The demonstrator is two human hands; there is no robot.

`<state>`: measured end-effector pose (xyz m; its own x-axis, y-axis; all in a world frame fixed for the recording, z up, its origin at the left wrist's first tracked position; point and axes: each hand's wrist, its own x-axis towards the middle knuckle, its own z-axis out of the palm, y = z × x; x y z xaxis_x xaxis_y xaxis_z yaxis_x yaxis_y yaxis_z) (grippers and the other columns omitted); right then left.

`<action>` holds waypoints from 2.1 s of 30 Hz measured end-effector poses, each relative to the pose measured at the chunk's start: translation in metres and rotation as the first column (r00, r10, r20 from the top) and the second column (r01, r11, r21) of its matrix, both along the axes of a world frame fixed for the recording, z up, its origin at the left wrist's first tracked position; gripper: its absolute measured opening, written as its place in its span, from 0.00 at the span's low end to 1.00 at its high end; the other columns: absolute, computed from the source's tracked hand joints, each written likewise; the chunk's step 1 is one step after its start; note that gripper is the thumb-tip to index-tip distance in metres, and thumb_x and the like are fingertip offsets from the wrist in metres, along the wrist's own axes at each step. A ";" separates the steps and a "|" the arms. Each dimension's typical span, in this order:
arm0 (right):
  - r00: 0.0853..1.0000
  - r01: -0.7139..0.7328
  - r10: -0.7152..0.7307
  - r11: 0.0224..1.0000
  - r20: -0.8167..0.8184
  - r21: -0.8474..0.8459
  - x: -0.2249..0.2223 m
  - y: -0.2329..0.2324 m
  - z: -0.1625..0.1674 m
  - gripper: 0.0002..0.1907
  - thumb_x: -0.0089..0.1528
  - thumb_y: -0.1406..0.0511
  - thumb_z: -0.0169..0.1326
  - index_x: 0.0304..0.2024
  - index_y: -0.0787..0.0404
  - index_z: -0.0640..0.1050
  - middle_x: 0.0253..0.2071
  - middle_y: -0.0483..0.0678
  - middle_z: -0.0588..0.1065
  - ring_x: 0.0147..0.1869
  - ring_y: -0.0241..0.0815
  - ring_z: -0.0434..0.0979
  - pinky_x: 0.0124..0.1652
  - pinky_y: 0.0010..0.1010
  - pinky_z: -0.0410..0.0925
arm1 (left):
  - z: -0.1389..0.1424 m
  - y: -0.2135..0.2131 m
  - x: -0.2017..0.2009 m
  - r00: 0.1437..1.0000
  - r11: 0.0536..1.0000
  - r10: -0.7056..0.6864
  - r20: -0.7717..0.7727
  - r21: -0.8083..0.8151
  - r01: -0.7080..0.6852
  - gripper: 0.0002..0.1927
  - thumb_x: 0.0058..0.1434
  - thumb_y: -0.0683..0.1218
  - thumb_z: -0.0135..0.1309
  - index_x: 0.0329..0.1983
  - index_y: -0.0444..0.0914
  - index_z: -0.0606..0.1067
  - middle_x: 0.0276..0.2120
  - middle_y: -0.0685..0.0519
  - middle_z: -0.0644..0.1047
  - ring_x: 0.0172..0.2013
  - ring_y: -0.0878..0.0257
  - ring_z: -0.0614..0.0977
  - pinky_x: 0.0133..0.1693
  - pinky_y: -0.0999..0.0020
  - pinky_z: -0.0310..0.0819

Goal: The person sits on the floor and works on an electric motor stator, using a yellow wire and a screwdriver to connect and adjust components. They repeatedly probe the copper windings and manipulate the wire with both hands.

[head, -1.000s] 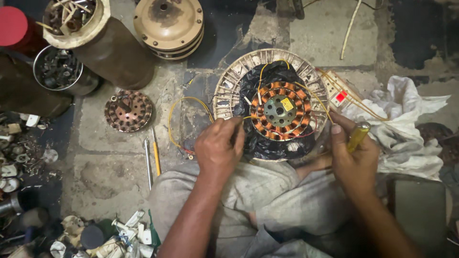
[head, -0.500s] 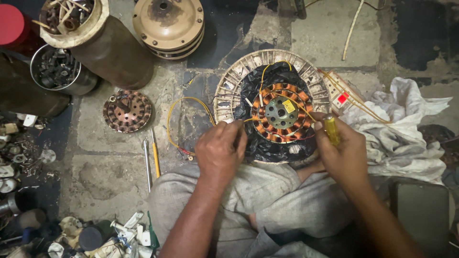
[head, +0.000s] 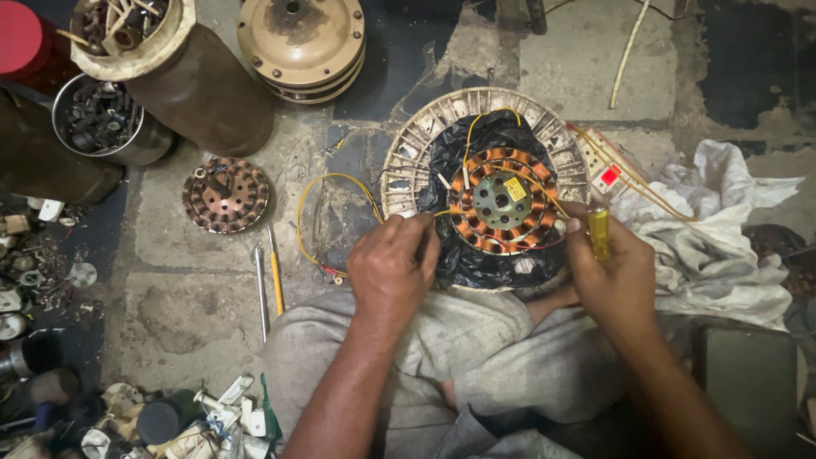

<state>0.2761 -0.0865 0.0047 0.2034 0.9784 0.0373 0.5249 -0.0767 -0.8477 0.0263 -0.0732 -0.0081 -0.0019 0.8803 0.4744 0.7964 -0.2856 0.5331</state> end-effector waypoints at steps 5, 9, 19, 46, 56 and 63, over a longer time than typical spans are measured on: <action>0.999 0.013 -0.012 1.000 0.038 -0.020 0.000 0.002 0.000 0.13 0.71 0.64 0.54 0.54 0.64 0.81 0.33 0.45 0.79 0.38 0.29 0.74 0.40 0.24 0.69 | 0.001 0.000 0.000 1.000 1.000 0.011 0.003 -0.010 -0.011 0.07 0.56 0.43 0.66 0.36 0.41 0.80 0.25 0.53 0.78 0.26 0.59 0.81 0.32 0.60 0.76; 0.999 0.008 -0.007 1.000 0.040 -0.015 0.001 0.002 -0.001 0.14 0.71 0.64 0.54 0.55 0.64 0.81 0.36 0.45 0.80 0.40 0.30 0.75 0.41 0.24 0.69 | 0.003 0.000 -0.001 1.000 1.000 0.002 0.020 -0.019 -0.001 0.07 0.57 0.42 0.66 0.38 0.40 0.80 0.25 0.52 0.78 0.26 0.59 0.81 0.32 0.61 0.76; 1.000 0.005 -0.006 1.000 -0.030 -0.025 0.000 -0.001 -0.006 0.14 0.71 0.65 0.53 0.56 0.62 0.81 0.36 0.42 0.78 0.40 0.28 0.73 0.41 0.23 0.68 | 0.004 -0.001 -0.001 1.000 1.000 -0.003 0.017 -0.023 0.003 0.07 0.57 0.42 0.66 0.38 0.40 0.80 0.24 0.52 0.77 0.25 0.59 0.80 0.31 0.61 0.76; 0.999 -0.027 0.027 1.000 -0.025 0.005 0.005 -0.001 -0.007 0.14 0.71 0.65 0.53 0.56 0.63 0.80 0.35 0.41 0.78 0.40 0.27 0.74 0.41 0.21 0.68 | 0.001 0.001 0.000 0.999 1.000 -0.002 0.035 0.000 0.002 0.06 0.60 0.42 0.65 0.38 0.39 0.80 0.24 0.52 0.77 0.24 0.61 0.80 0.29 0.62 0.75; 0.999 0.001 -0.002 0.999 -0.037 -0.040 0.000 0.000 -0.001 0.14 0.71 0.64 0.53 0.56 0.62 0.81 0.31 0.42 0.75 0.35 0.27 0.70 0.37 0.22 0.66 | 0.000 0.001 0.000 1.000 1.000 -0.005 0.000 -0.028 0.005 0.06 0.60 0.43 0.66 0.37 0.40 0.80 0.23 0.53 0.76 0.23 0.62 0.79 0.28 0.63 0.76; 1.000 0.009 -0.009 1.000 0.001 -0.016 0.000 0.001 -0.002 0.13 0.71 0.65 0.53 0.55 0.63 0.81 0.32 0.39 0.76 0.35 0.26 0.71 0.37 0.21 0.66 | 0.003 0.000 0.000 1.000 1.000 -0.001 0.013 -0.011 0.001 0.07 0.58 0.42 0.65 0.38 0.40 0.80 0.24 0.52 0.77 0.24 0.59 0.80 0.31 0.60 0.76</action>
